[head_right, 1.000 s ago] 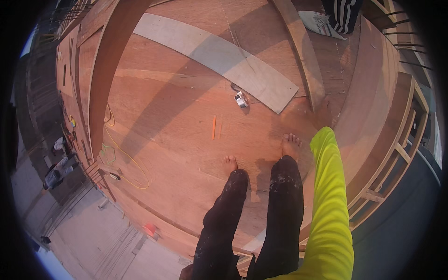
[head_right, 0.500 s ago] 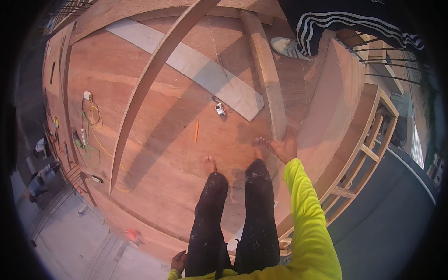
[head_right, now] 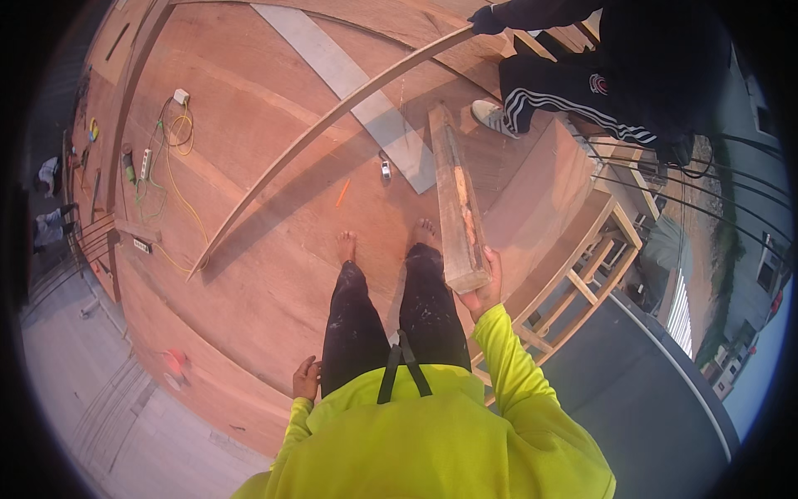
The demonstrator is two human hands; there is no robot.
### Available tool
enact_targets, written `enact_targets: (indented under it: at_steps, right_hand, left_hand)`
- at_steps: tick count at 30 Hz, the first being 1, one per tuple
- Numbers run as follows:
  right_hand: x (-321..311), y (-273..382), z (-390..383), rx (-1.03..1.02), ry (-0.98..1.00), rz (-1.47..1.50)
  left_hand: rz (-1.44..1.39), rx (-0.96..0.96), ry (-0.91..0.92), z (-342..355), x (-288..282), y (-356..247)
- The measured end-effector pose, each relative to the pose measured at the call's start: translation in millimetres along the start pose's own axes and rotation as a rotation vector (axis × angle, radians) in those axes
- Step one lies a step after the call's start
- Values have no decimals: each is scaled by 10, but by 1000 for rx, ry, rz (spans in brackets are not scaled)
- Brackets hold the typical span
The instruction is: The person uses an angle grinder to cut a sheet of plywood on a roof, then hammers nails to secure the sheet to the wooden rafters. The person also positions a wooden plank as part of the framing.
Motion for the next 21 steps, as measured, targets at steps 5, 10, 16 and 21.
enact_targets:
  at_steps: [5,10,16,21]
  right_hand:
    - [555,178,-280,-19,117,-109]
    - [773,211,-310,-89,-15,-248]
    - [1003,-308,-1699,32,136,-427]
    - [1065,-1049,-2700,238,134,-525]
  left_hand:
    - [100,89,-67,-368,221,56]
    - [-270,-75,-84,-406,252,520]
    - [-278,101,-197,-384,109,563]
    - [-127,382,-205,-635,-125,-434]
Point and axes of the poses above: each hand's wrist, its own z-axis towards the middle knuckle, its own x-axis out of the palm, y = z × x, the point moved 6 cm from there along z, towards the middle knuckle, and after that the axes turned 14 degrees about -y, right-handed, at the moved point
